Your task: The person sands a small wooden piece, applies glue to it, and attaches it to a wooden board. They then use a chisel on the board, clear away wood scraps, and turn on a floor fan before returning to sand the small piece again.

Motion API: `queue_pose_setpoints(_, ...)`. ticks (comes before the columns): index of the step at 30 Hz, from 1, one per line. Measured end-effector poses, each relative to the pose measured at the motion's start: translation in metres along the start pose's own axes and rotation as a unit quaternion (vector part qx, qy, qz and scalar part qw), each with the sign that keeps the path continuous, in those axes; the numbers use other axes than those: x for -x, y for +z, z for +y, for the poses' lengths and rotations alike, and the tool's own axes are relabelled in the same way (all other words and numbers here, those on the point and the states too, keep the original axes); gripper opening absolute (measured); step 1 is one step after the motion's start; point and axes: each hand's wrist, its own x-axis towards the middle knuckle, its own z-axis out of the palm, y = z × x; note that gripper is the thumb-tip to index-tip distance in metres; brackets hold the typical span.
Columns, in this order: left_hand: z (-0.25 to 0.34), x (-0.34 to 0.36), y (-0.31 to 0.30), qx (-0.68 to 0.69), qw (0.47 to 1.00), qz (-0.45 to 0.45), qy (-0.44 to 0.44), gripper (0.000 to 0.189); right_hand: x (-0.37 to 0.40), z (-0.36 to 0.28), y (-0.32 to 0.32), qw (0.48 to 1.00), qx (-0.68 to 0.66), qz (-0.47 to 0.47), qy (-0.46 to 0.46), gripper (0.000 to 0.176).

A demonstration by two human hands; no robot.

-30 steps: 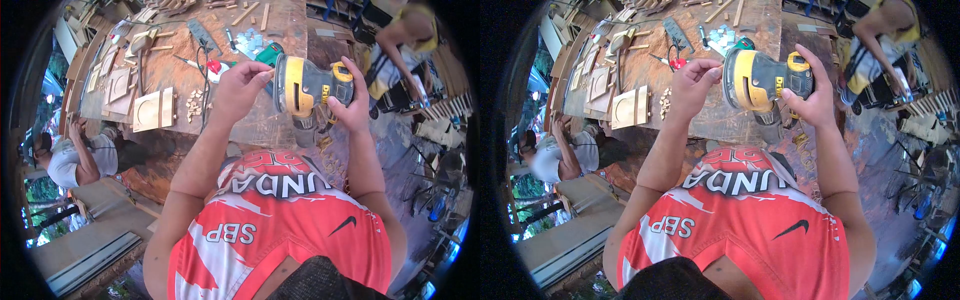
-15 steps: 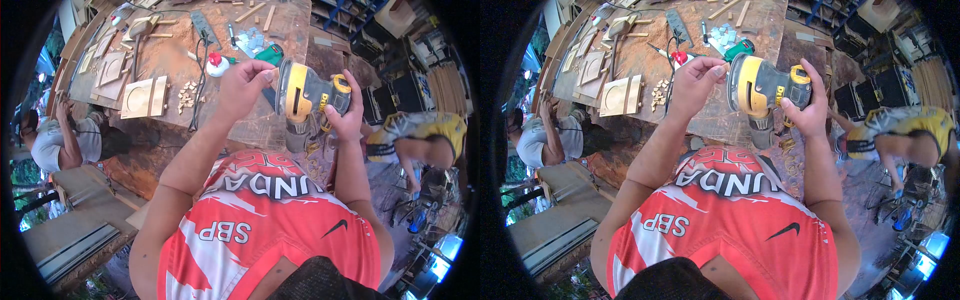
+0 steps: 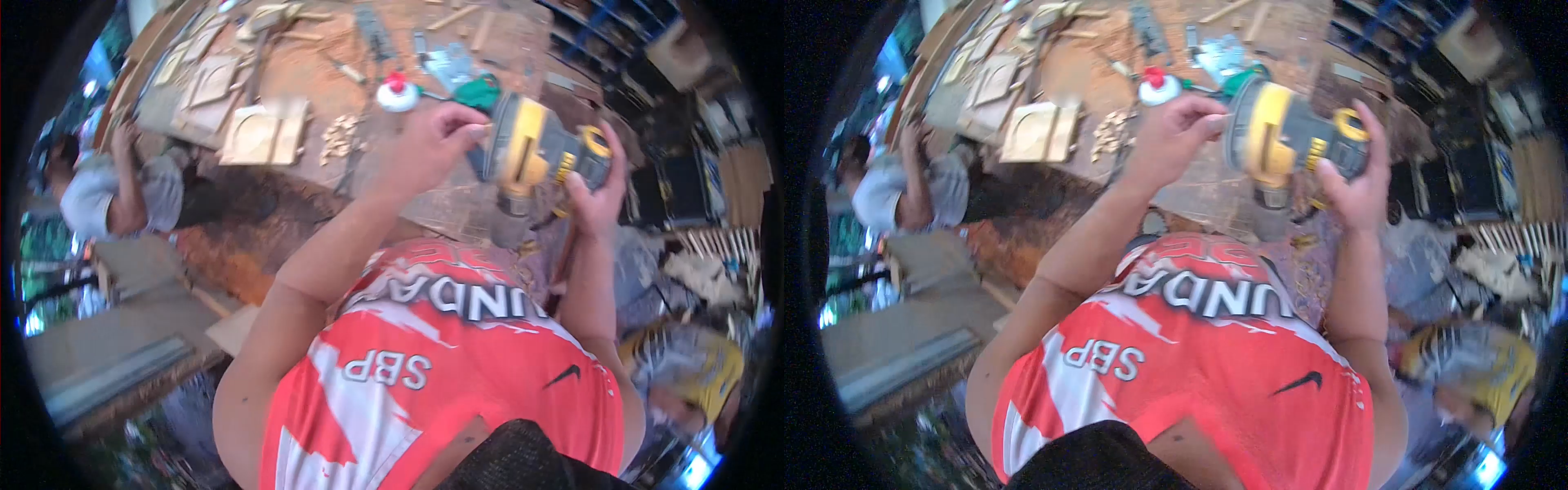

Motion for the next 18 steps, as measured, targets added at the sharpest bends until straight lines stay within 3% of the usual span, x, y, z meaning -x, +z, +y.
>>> queue_pose_setpoints(3,0.0,0.012,-0.029,-0.101,0.994,0.008,-0.026,0.016,0.001,0.017,0.003,0.999,0.031,-0.013,-0.033,0.068)
queue_pose_setpoints(4,-0.019,0.016,-0.04,-0.048,0.998,0.017,-0.036,0.017,0.002,0.023,0.002,0.999,0.015,-0.044,-0.005,0.064)
queue_pose_setpoints(6,-0.035,0.03,-0.064,0.0,0.998,0.035,-0.046,0.017,0.003,0.032,0.005,0.993,0.078,-0.078,-0.045,0.061)
queue_pose_setpoints(12,-0.086,0.093,-0.174,-0.218,0.953,0.204,-0.05,0.016,0.01,0.026,0.047,0.982,0.091,-0.162,0.033,0.059)
queue_pose_setpoints(15,-0.097,0.112,-0.251,-0.291,0.919,0.259,-0.064,0.015,0.008,0.009,0.076,0.972,0.132,-0.188,0.047,0.07)
queue_pose_setpoints(16,-0.105,0.115,-0.28,-0.293,0.911,0.272,-0.106,0.015,0.009,0.004,0.089,0.969,0.144,-0.195,0.05,0.075)
queue_pose_setpoints(18,-0.115,0.114,-0.328,-0.391,0.883,0.246,-0.087,0.015,0.014,0.011,0.107,0.964,0.152,-0.209,0.068,0.082)
